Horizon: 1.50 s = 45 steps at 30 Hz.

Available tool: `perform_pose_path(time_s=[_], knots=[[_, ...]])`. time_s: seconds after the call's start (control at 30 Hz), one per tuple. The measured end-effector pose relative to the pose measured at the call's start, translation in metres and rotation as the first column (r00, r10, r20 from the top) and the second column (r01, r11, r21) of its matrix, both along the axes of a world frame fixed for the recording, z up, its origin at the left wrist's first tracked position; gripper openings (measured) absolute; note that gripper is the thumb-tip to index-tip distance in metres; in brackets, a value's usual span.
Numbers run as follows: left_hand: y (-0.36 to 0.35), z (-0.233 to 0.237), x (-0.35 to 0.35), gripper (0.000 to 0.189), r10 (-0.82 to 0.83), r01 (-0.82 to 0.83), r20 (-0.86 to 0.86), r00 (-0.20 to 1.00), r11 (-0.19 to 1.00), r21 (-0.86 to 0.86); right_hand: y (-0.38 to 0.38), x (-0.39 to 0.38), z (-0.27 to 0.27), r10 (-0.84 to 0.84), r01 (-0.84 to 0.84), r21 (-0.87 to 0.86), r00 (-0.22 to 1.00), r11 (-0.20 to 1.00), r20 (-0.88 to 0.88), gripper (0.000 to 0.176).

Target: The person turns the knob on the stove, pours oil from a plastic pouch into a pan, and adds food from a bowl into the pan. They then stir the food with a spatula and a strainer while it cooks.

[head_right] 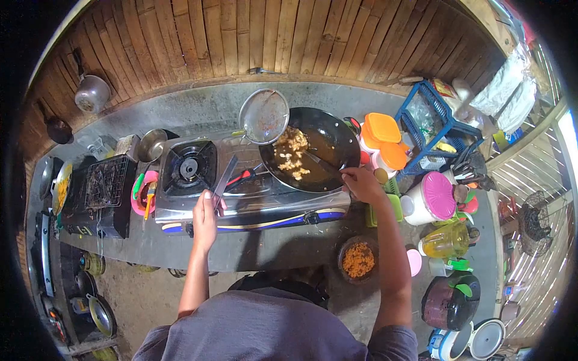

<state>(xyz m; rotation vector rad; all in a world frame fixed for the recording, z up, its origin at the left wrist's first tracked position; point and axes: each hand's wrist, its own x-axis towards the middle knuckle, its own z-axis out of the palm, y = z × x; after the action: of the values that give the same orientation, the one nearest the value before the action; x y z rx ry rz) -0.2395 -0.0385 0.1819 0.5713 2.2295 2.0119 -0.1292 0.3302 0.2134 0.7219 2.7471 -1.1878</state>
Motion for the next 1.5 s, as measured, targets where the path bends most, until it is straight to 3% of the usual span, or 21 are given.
perform_pose_path(time_s=[0.17, 0.27, 0.47, 0.67, 0.87, 1.2, 1.5], knots=[[-0.001, -0.003, -0.004, 0.042, -0.011, 0.011, -0.008, 1.0, 1.0, -0.001, -0.006, 0.022, 0.007, -0.017, 0.014, -0.169, 1.0, 0.985, -0.019, 0.029], [0.002, 0.001, -0.005, 0.042, -0.01, 0.01, 0.0, 1.0, 1.0, 0.003, -0.009, 0.036, 0.011, -0.044, 0.041, -0.178, 0.999, 0.983, -0.013, 0.03], [0.006, 0.001, -0.009, 0.042, -0.008, 0.008, 0.01, 1.0, 1.0, -0.003, -0.026, 0.072, 0.028, 0.052, -0.027, 0.167, 0.988, 0.986, -0.145, 0.035], [0.008, -0.001, -0.013, 0.042, -0.018, 0.018, 0.017, 1.0, 1.0, 0.002, -0.066, 0.108, 0.078, -0.021, 0.042, 0.511, 0.999, 0.859, -0.047, 0.037], [0.01, -0.001, -0.013, 0.043, -0.031, 0.031, 0.021, 0.999, 0.999, -0.019, -0.072, 0.134, 0.103, -0.113, 0.115, 0.596, 0.993, 0.795, -0.041, 0.037], [0.01, 0.002, -0.012, 0.042, -0.035, 0.036, 0.032, 0.999, 0.999, -0.014, -0.078, 0.114, 0.061, -0.076, 0.087, 0.514, 0.996, 0.853, -0.041, 0.039], [0.004, -0.004, -0.01, 0.041, -0.027, 0.028, 0.009, 1.0, 1.0, -0.007, -0.075, 0.059, 0.02, 0.018, 0.106, 0.572, 0.978, 0.814, -0.208, 0.039]])
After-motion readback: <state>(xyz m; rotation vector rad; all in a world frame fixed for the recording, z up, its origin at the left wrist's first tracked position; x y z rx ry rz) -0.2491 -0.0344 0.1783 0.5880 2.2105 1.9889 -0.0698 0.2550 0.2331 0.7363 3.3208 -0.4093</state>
